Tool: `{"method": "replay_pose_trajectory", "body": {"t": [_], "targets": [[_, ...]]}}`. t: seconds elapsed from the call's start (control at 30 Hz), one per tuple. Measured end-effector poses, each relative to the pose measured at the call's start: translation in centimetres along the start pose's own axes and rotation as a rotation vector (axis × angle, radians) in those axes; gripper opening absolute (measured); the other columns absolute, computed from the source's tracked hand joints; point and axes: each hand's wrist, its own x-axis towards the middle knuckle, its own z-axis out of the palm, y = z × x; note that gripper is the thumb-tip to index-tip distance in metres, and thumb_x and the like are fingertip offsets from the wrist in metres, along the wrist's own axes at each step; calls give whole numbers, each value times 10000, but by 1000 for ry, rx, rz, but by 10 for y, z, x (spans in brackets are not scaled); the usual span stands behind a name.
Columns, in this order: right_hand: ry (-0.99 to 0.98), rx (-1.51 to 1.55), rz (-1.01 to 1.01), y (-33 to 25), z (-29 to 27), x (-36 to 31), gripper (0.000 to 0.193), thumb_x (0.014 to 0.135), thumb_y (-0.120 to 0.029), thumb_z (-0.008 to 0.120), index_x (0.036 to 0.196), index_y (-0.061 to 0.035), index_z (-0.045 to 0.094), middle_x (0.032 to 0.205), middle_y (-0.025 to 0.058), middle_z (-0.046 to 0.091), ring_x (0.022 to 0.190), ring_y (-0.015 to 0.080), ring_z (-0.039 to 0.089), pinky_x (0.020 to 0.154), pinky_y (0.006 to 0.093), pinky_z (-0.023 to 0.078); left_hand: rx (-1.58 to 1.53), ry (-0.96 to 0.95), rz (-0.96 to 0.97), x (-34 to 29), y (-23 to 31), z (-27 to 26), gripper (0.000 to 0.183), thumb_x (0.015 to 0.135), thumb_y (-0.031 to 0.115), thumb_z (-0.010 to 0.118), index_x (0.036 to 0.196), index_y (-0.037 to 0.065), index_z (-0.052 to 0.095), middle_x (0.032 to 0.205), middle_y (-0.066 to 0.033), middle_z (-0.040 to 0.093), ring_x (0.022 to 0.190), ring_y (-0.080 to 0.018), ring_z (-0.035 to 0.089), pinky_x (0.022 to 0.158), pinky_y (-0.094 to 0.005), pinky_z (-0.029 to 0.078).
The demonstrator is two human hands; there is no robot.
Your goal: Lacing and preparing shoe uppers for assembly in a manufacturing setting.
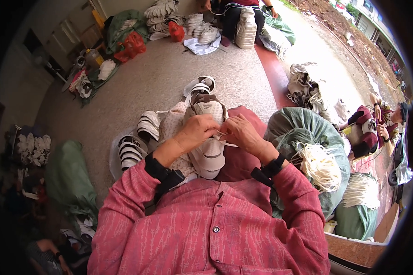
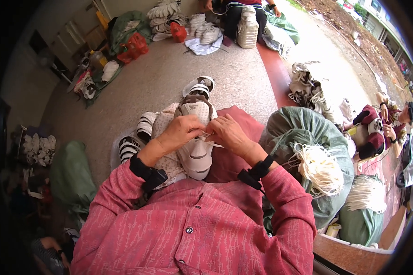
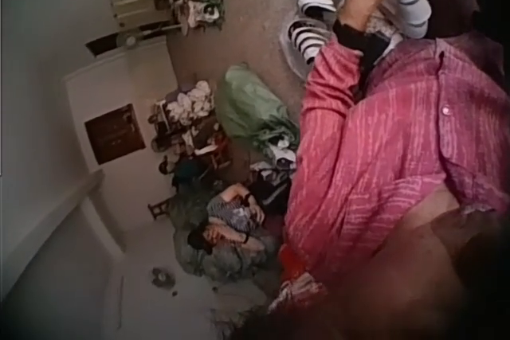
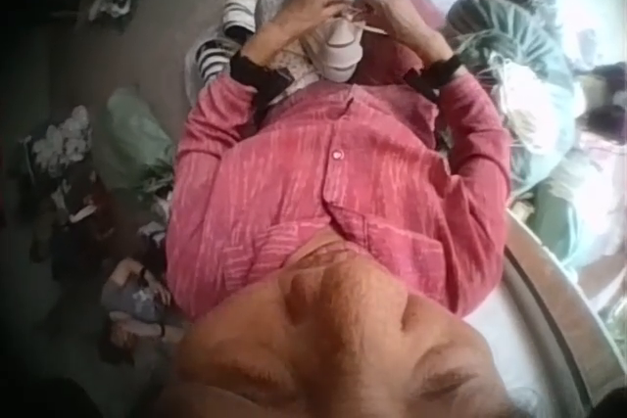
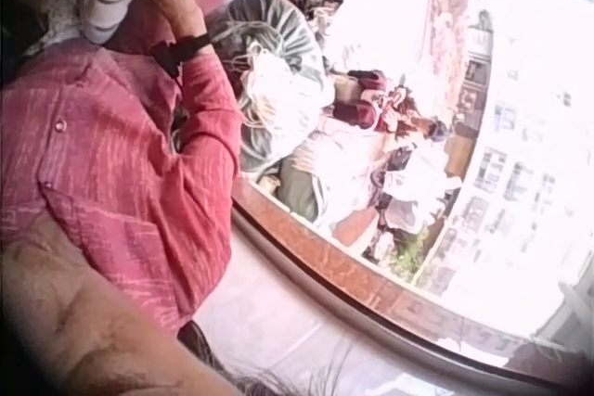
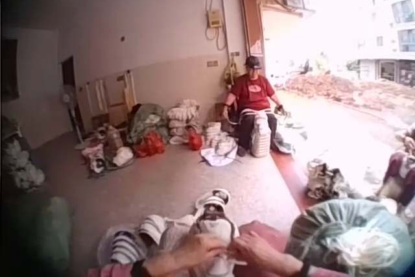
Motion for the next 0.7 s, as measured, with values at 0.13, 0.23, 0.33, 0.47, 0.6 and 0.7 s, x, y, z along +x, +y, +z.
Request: {"method": "replay_pose_trajectory", "body": {"t": [0.13, 0.23, 0.33, 0.47, 0.6, 0.7], "targets": [[4, -31, -44, 3, 0, 0, 175, 801, -217, 675, 887, -114, 563, 842, 46, 596, 865, 226, 572, 797, 350, 378, -32, -76, -41, 3, 4, -4, 121, 776, 105, 672, 866, 24, 671, 839, -116, 592, 816, -291, 607, 721, -363, 479], [-2, -35, -70, 4, 0, 1, 173, 801, -220, 673, 883, -112, 566, 841, 48, 597, 863, 228, 574, 798, 350, 381, 37, -94, -20, 3, 3, -2, 125, 774, 116, 675, 872, 38, 671, 856, -114, 587, 832, -295, 602, 723, -370, 477], [-16, -3, -57, 2, -2, 5, 184, 788, -228, 686, 870, -115, 566, 830, 47, 595, 855, 230, 577, 811, 349, 384, 187, -37, 44, 2, 3, 0, 111, 780, 111, 674, 864, 39, 671, 830, -110, 576, 778, -298, 595, 689, -362, 476], [-108, 114, 68, -11, -15, 7, 193, 777, -191, 673, 931, -101, 599, 848, 52, 614, 838, 237, 591, 832, 354, 390, 183, 213, 11, -13, -17, -35, 104, 796, 107, 677, 878, 44, 682, 805, -86, 616, 713, -224, 606, 641, -316, 476], [-173, 192, 187, -13, -17, 10, 199, 795, -177, 642, 972, -87, 626, 876, 79, 630, 803, 242, 608, 768, 361, 420, -337, 369, -554, -40, -11, -60, 168, 873, 159, 657, 965, 25, 699, 745, -16, 632, 674, -89, 556, 620, -239, 445], [-158, 7, 182, -40, -9, 22, 173, 830, -227, 653, 917, -80, 628, 870, 95, 620, 781, 276, 607, 714, 385, 443, -350, 428, -505, -73, -25, -26, 242, 919, 222, 615, 989, 4, 696, 647, -41, 607, 614, -81, 537, 572, -266, 455]]}}
